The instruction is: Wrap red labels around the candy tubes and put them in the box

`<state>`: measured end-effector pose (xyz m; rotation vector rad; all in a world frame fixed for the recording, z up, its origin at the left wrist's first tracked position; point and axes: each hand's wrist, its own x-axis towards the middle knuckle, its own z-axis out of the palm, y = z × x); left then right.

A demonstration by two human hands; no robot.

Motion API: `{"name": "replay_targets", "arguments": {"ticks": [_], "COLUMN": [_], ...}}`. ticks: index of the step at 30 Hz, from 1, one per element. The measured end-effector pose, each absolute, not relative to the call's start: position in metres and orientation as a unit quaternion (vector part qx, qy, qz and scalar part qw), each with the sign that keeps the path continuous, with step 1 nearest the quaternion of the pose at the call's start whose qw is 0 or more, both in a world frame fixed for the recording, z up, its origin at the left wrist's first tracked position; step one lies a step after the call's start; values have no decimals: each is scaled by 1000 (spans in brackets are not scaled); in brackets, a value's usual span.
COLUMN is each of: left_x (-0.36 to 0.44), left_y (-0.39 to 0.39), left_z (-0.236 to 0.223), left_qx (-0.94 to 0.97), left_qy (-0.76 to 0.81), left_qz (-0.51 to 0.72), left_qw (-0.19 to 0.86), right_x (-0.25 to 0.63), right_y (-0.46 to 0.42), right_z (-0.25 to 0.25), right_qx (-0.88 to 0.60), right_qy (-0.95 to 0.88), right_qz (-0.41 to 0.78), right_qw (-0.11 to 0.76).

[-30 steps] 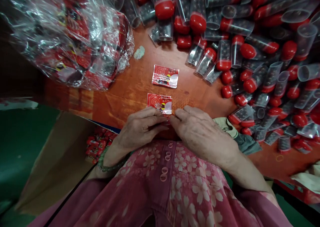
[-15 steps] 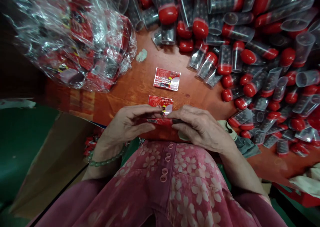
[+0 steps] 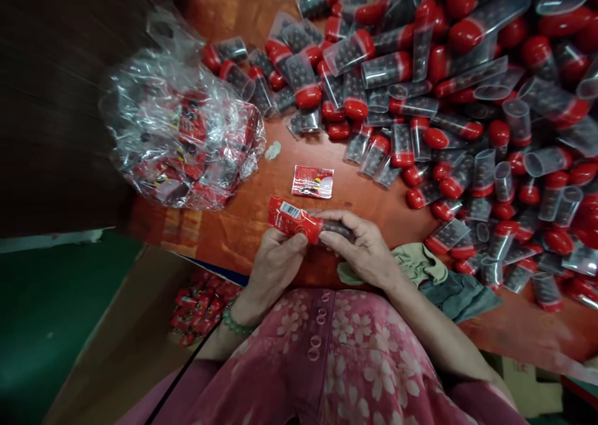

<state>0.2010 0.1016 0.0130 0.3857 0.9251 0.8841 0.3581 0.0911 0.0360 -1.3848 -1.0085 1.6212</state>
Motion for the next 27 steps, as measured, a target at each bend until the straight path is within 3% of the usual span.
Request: {"name": "replay_targets", "arguments": {"ticks": [11,19,27], "left_x": [221,207,207], "left_y": [110,127,127], "left_z": [11,17,16], "left_qx": [137,162,165], "left_qy": [498,491,476], "left_qz": [451,469,463], "left_qw": [728,716,729], "right_x": [324,340,343], "right_y": [85,88,87], "right_z": [8,23,22], "right_qx": [-608,-538,-525], "right_qy": [-370,-466,-523], "right_qz": [514,591,533], "right_qw": [478,380,408]}}
